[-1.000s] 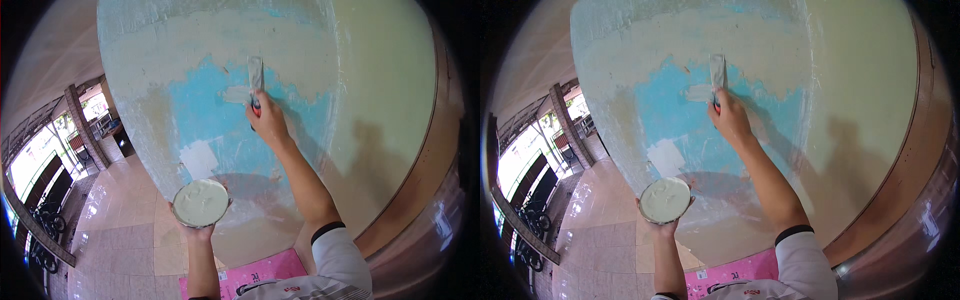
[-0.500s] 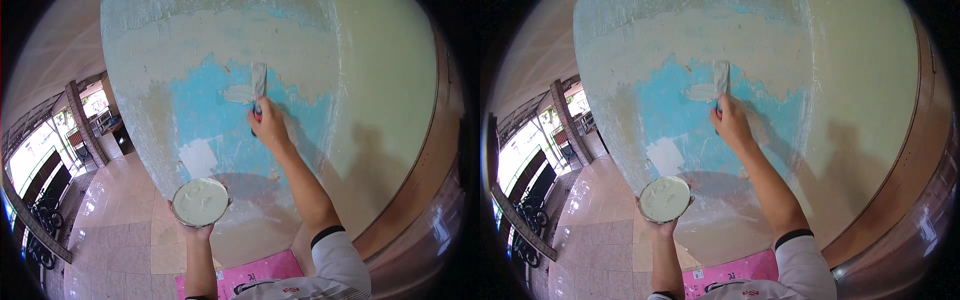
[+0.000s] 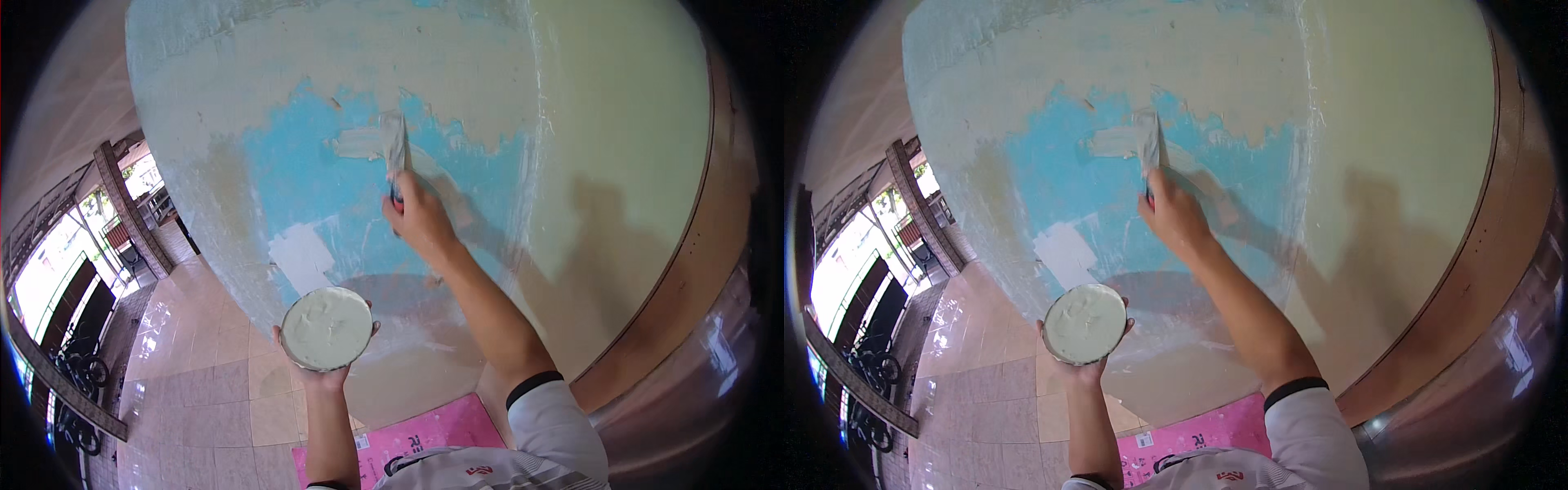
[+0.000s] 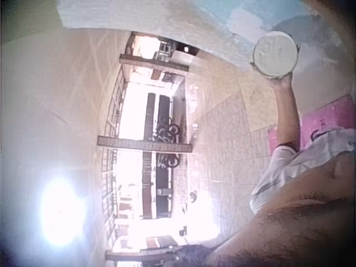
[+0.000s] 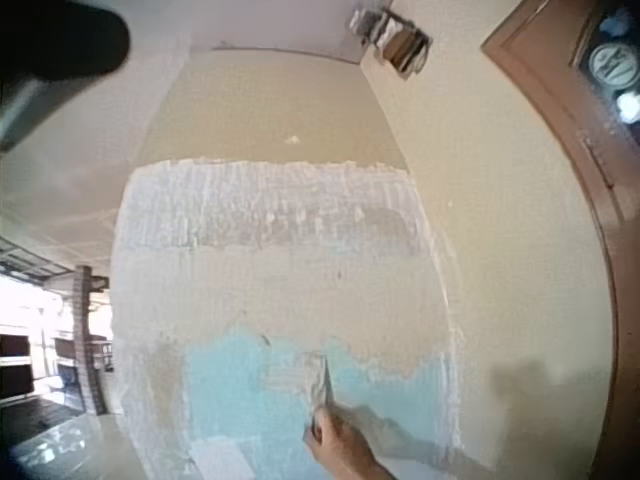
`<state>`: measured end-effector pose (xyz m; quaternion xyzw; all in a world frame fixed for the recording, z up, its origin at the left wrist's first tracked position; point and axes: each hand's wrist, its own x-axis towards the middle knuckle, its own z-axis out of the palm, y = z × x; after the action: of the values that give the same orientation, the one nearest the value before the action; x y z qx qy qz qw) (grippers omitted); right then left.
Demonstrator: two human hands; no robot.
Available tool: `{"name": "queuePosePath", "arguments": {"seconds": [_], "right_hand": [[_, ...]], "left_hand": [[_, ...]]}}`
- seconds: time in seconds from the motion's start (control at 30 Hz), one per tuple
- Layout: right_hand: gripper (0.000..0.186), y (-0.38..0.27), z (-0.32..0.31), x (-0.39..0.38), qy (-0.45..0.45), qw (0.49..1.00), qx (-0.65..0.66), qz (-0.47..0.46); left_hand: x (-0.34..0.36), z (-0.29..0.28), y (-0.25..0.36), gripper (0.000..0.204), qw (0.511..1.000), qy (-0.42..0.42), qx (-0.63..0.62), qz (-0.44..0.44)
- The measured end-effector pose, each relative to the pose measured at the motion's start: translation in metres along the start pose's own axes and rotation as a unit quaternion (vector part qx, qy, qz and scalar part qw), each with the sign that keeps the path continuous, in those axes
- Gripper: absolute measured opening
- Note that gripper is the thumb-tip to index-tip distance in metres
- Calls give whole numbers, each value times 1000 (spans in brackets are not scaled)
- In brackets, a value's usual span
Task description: The person applies spackle to a wall using a putty knife.
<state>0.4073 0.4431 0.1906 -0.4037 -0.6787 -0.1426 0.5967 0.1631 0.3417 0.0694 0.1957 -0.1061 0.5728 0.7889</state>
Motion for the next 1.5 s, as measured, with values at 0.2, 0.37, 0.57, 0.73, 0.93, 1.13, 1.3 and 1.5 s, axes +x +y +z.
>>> {"name": "queuePosePath", "arguments": {"seconds": [0.2, 0.37, 0.57, 0.73, 0.93, 1.13, 1.3, 1.5], "right_hand": [[42, -45, -41, -93, -121, 975, 145, 115], [40, -58, -96, -126, -230, 924, 259, 161], [34, -101, -134, -70, -325, 909, 199, 169], [33, -117, -149, -36, -438, 887, 53, 136], [32, -108, -144, -28, -457, 878, 50, 131], [29, -92, -130, -28, -486, 861, 77, 131], [30, -90, -104, -38, -467, 869, 110, 118], [26, -80, -95, -48, -499, 849, 125, 123]], "left_hand": [[-6, 7, -1, 100, 1000, 16, 1, -11], [-11, 8, -2, 95, 999, 35, -11, -21], [-15, 23, 2, 83, 984, 141, -108, 11], [-12, 33, -5, 79, 984, 175, -9, 17], [-18, 25, -12, 78, 979, 197, -34, 45], [-19, 19, -19, 78, 972, 220, -24, 75], [-24, 6, -23, 82, 973, 207, -14, 96], [-32, 5, -26, 82, 973, 191, -15, 128]]}}
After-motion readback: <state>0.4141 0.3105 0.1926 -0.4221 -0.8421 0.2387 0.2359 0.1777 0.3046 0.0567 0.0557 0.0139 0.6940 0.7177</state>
